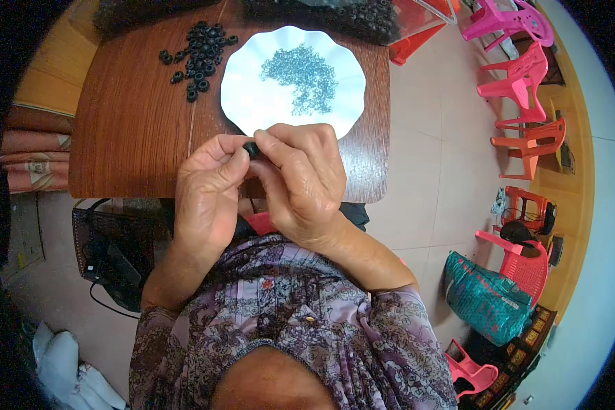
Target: Assembling tiny silver beads into black circular components on a wooden table.
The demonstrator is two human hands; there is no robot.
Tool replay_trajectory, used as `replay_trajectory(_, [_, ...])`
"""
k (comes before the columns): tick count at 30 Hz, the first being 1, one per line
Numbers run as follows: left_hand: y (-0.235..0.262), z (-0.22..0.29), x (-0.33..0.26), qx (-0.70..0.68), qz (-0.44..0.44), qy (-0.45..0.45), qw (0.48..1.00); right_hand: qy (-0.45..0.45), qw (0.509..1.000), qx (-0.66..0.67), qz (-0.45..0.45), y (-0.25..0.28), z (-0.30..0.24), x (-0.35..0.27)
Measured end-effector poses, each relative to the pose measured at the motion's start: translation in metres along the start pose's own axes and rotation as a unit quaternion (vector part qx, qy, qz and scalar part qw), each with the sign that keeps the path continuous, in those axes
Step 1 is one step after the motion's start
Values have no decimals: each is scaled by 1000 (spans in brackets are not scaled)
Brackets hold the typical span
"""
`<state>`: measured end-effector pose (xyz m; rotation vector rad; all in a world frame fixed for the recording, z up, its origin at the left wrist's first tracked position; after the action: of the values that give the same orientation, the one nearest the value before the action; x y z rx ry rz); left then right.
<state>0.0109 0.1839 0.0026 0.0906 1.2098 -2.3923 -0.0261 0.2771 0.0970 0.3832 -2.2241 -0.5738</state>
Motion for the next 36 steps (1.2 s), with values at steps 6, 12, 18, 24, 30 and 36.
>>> replay_trajectory(6, [4, 2, -1, -10, 13, -50, 999, 56, 997, -51, 33, -4, -10, -4])
replay_trajectory(12, [11, 6, 5, 9, 24, -103, 994, 95, 991, -78, 54, -18, -10, -5])
replay_trajectory(18, [6, 17, 7, 16, 22, -128, 991, 121, 988, -80, 60, -22, -21, 7])
replay_trajectory(24, [1, 23, 3, 24, 35, -142, 989, 86, 993, -26, 83, -18, -23, 7])
replay_trajectory(30, [-11, 41, 6, 26, -29, -192, 981, 56, 997, 29, 32, -17, -22, 13])
replay_trajectory(36, [-46, 128, 63, 271, -69, -346, 896, -121, 979, 155, -52, -9, 14, 24])
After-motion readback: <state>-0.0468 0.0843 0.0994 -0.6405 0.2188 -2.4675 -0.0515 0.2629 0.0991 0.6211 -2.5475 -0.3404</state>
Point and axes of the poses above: each hand's wrist, its own x-axis towards the middle knuckle, its own y-axis out of the back of the hand, z = x × y, the point moved 9 cm from there along x, towards the middle knuckle, and after that the axes turned 9 degrees about -y, right-handed, at the moved point
